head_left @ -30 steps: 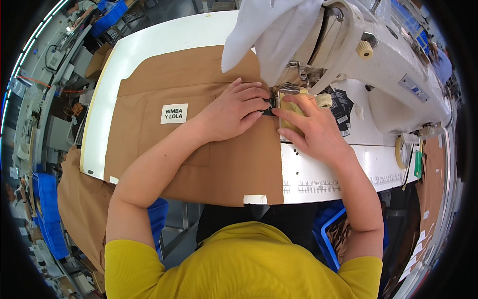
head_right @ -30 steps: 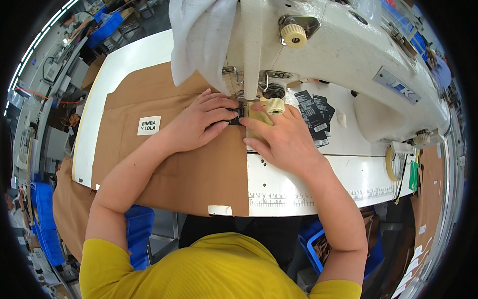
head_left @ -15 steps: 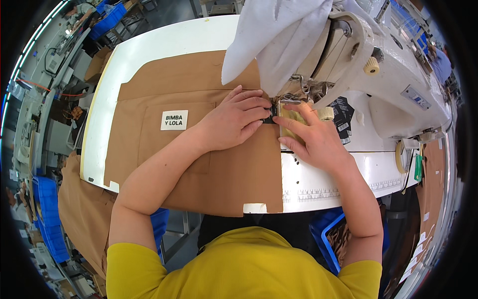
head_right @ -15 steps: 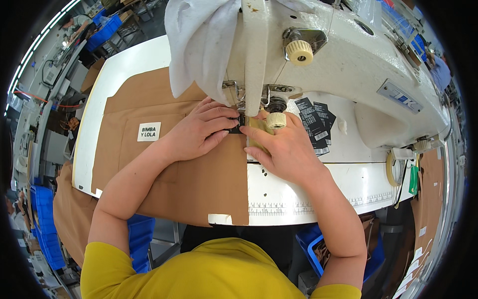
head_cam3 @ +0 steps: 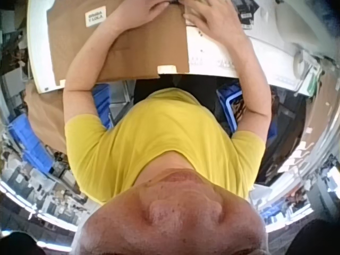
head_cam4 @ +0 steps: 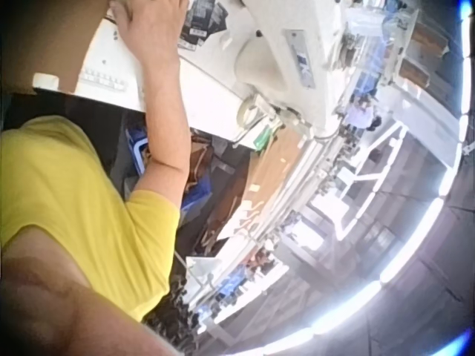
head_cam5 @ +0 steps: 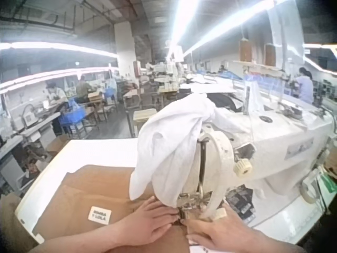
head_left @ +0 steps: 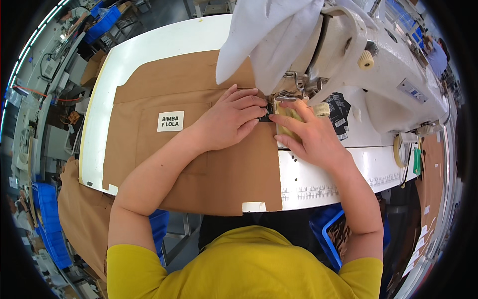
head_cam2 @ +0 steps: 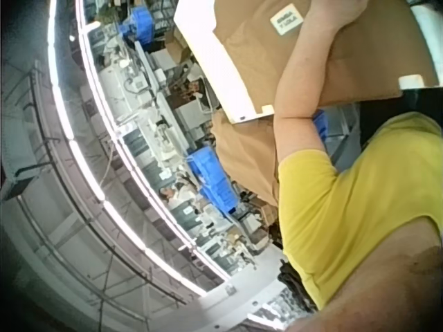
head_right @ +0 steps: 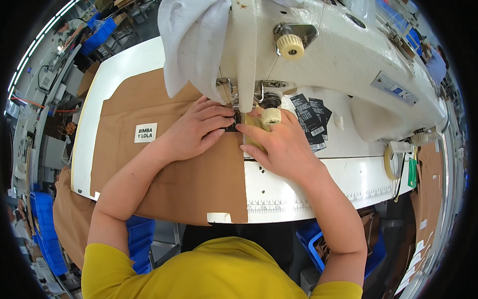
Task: The person stitches a fabric piece using a sewing machine and places it into a blue bin. The person then takes another fabric panel, positions a label onto it, and sews along the edges with the sewing machine.
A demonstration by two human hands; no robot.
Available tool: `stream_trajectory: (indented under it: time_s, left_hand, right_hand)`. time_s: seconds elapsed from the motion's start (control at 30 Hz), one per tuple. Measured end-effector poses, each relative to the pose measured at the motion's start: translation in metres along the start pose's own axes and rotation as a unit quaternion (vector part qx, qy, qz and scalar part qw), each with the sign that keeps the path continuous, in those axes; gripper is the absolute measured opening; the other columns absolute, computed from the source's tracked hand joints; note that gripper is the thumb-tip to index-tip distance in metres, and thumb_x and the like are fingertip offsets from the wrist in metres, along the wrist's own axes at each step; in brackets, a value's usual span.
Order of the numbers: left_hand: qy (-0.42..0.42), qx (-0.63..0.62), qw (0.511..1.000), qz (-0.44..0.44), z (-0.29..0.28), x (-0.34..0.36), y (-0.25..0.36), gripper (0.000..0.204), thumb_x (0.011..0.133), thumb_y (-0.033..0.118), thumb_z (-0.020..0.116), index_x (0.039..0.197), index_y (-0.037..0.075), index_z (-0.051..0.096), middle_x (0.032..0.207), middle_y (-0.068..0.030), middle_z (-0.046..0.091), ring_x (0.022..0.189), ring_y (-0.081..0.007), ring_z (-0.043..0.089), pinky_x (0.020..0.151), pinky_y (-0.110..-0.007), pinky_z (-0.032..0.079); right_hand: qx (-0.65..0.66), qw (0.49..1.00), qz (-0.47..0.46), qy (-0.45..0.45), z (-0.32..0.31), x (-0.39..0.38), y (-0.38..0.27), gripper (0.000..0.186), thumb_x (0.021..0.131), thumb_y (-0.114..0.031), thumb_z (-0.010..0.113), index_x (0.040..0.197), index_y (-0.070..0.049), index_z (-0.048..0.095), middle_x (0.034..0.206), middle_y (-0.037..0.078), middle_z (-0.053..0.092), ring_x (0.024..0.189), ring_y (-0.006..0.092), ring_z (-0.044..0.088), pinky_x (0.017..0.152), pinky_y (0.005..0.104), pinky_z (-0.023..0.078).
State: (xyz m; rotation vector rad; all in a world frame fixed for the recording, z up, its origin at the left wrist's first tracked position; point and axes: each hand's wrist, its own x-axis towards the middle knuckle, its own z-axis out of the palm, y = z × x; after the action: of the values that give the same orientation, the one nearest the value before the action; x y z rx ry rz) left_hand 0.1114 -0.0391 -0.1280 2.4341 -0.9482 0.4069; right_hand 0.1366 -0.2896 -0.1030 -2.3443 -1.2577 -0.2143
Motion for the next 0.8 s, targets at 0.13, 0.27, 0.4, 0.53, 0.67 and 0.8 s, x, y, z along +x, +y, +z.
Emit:
stream_trajectory:
  time_s: [0.13,0.27,0.4,0.53,0.67,0.8]
  left_hand:
    - [-0.004,-0.012,1.0,-0.003,-0.002,0.003,-0.006,0.024,0.089,0.008,0.061,0.113,0.005,0.063,0.123,-0.0086,0.06,0.115,-0.0305,0.052,0.103,-0.045,0.038]
    - [-0.005,-0.019,1.0,-0.012,-0.006,0.007,-0.004,0.022,0.089,0.007,0.06,0.11,0.005,0.064,0.122,-0.0089,0.061,0.112,-0.0302,0.053,0.1,-0.045,0.04]
    - [-0.005,0.005,0.998,0.057,-0.004,0.003,-0.007,0.022,0.089,0.006,0.06,0.11,0.006,0.065,0.119,-0.0086,0.062,0.113,-0.0293,0.055,0.102,-0.045,0.041]
    - [-0.006,-0.023,0.999,0.049,-0.004,0.004,-0.01,0.021,0.088,0.004,0.059,0.108,0.006,0.066,0.117,-0.0084,0.063,0.115,-0.0282,0.056,0.104,-0.046,0.04]
    - [-0.003,-0.045,0.999,0.025,-0.002,0.006,-0.017,0.018,0.088,0.007,0.06,0.104,0.009,0.068,0.116,-0.0065,0.063,0.117,-0.0277,0.055,0.107,-0.046,0.038]
    - [0.008,-0.053,0.998,0.013,-0.004,0.015,-0.026,0.016,0.09,0.011,0.059,0.103,0.012,0.069,0.115,-0.0045,0.062,0.113,-0.0273,0.055,0.11,-0.048,0.034]
  right_hand:
    - [-0.014,1.0,-0.005,0.016,0.002,0.001,0.003,0.037,0.081,-0.029,0.074,0.115,-0.014,0.069,0.12,0.013,0.062,0.1,0.0337,0.056,0.092,0.043,0.041]
    - [-0.015,1.0,-0.01,0.02,0.003,0.001,0.004,0.036,0.082,-0.029,0.073,0.115,-0.015,0.069,0.119,0.012,0.063,0.1,0.0338,0.056,0.091,0.0428,0.042]
    - [-0.006,1.0,-0.019,0.011,0.003,-0.001,0.004,0.035,0.082,-0.027,0.073,0.115,-0.015,0.069,0.118,0.012,0.062,0.102,0.0324,0.057,0.091,0.0429,0.042]
    - [0.011,0.999,-0.044,0.021,0.003,-0.001,0.006,0.035,0.081,-0.025,0.073,0.115,-0.014,0.069,0.118,0.013,0.063,0.102,0.0305,0.058,0.091,0.0431,0.042]
    - [0.008,0.999,-0.034,0.017,0.002,0.0,0.005,0.035,0.081,-0.025,0.073,0.115,-0.013,0.068,0.115,0.013,0.065,0.101,0.0304,0.059,0.091,0.0427,0.042]
    - [-0.003,1.0,-0.012,0.026,0.002,0.001,0.003,0.036,0.082,-0.026,0.072,0.115,-0.013,0.068,0.112,0.014,0.067,0.101,0.0309,0.059,0.092,0.043,0.042]
